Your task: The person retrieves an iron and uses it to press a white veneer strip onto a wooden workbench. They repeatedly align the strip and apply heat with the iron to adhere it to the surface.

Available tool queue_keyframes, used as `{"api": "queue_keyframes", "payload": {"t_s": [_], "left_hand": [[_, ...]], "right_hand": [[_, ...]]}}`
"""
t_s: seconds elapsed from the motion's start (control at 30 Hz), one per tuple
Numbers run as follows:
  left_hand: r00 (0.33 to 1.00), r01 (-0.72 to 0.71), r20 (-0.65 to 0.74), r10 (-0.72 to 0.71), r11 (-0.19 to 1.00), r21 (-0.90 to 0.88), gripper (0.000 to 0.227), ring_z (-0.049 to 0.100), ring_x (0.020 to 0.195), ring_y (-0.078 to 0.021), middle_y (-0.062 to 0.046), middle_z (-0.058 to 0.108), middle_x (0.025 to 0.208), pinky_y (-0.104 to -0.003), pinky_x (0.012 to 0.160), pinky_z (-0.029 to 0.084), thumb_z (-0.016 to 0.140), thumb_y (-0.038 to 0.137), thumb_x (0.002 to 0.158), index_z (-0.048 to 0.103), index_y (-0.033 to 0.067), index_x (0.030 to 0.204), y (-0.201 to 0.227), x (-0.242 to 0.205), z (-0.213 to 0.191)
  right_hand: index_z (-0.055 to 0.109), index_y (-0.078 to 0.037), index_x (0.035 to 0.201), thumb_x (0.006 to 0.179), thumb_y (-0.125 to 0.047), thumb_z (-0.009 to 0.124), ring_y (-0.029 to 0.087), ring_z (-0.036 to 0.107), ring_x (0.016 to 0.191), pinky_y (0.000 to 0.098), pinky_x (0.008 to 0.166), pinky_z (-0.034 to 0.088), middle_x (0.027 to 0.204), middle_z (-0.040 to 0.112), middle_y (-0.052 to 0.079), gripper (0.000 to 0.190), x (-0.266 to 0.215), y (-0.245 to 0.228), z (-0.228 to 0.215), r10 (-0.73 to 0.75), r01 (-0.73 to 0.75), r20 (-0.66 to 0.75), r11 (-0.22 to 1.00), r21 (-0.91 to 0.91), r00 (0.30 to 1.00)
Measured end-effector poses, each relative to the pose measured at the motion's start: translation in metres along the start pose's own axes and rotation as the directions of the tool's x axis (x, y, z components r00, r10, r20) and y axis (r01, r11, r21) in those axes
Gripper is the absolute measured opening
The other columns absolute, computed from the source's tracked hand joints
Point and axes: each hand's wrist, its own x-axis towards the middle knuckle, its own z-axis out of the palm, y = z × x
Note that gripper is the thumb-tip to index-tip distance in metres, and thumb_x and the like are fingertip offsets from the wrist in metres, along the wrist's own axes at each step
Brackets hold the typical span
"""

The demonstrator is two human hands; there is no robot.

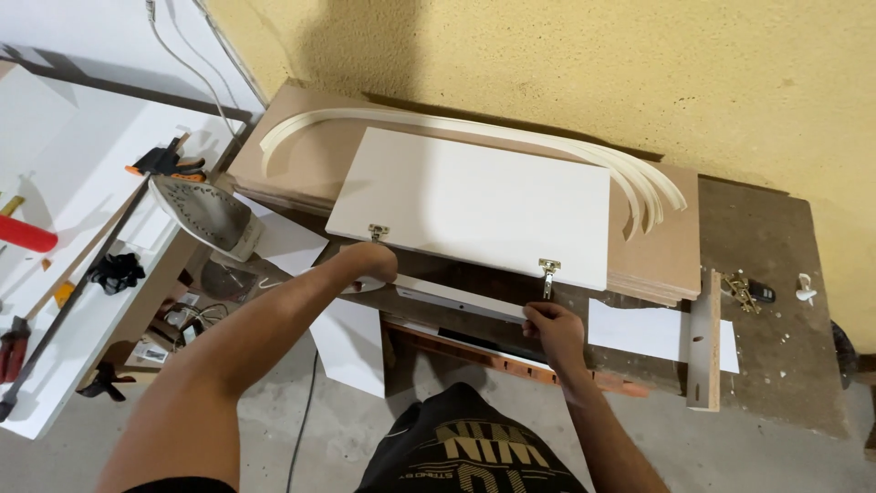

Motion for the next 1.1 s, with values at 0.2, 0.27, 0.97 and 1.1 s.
{"api": "queue_keyframes", "payload": {"t_s": [0.2,0.27,0.97,1.1], "left_hand": [[0.999,0.037,0.027,-0.035,0.997,-0.064,0.058,0.074,0.099,-0.0359,-0.029,0.041,0.156,-0.041,0.063,0.067,0.047,0.027,0.102,0.044,-0.0006,0.152,0.007,-0.020,-0.012],[0.999,0.042,0.020,-0.041,0.998,-0.037,0.059,0.072,0.106,-0.0344,-0.027,0.044,0.155,-0.043,0.070,0.066,0.048,0.032,0.101,0.047,0.0001,0.151,0.008,-0.015,-0.007],[0.919,-0.335,-0.283,0.276,0.923,-0.190,0.046,0.066,0.093,-0.0178,-0.003,0.074,0.116,-0.033,0.081,0.051,0.040,0.034,0.101,0.062,0.0205,0.139,-0.044,-0.159,0.033],[0.707,-0.702,-0.446,0.549,0.622,-0.346,0.049,0.049,0.052,-0.0056,0.005,0.057,0.065,-0.020,0.046,0.040,0.048,0.031,0.101,0.060,0.0186,0.147,-0.069,-0.184,0.060]], "right_hand": [[0.072,0.014,0.104,0.083,-0.001,0.080,0.025,0.066,0.058,0.0376,0.056,0.063,0.072,0.067,0.024,0.027,-0.004,-0.004,0.001,-0.011,0.011,-0.006,1.000,0.015,1.000],[0.072,0.014,0.104,0.084,0.000,0.079,0.024,0.067,0.060,0.0370,0.056,0.062,0.074,0.067,0.025,0.026,-0.007,-0.006,0.002,-0.015,0.015,-0.010,1.000,0.018,1.000],[0.078,-0.005,0.105,0.091,-0.006,0.071,0.019,0.071,0.065,0.0304,0.071,0.061,0.076,0.077,0.010,0.016,-0.102,-0.172,-0.017,-0.184,0.247,0.250,0.936,-0.252,0.951],[0.074,0.009,0.099,0.087,0.000,0.075,0.022,0.057,0.056,0.0310,0.052,0.046,0.064,0.064,0.017,0.015,0.014,-0.128,-0.032,-0.063,0.060,0.418,0.998,0.020,0.906]]}}
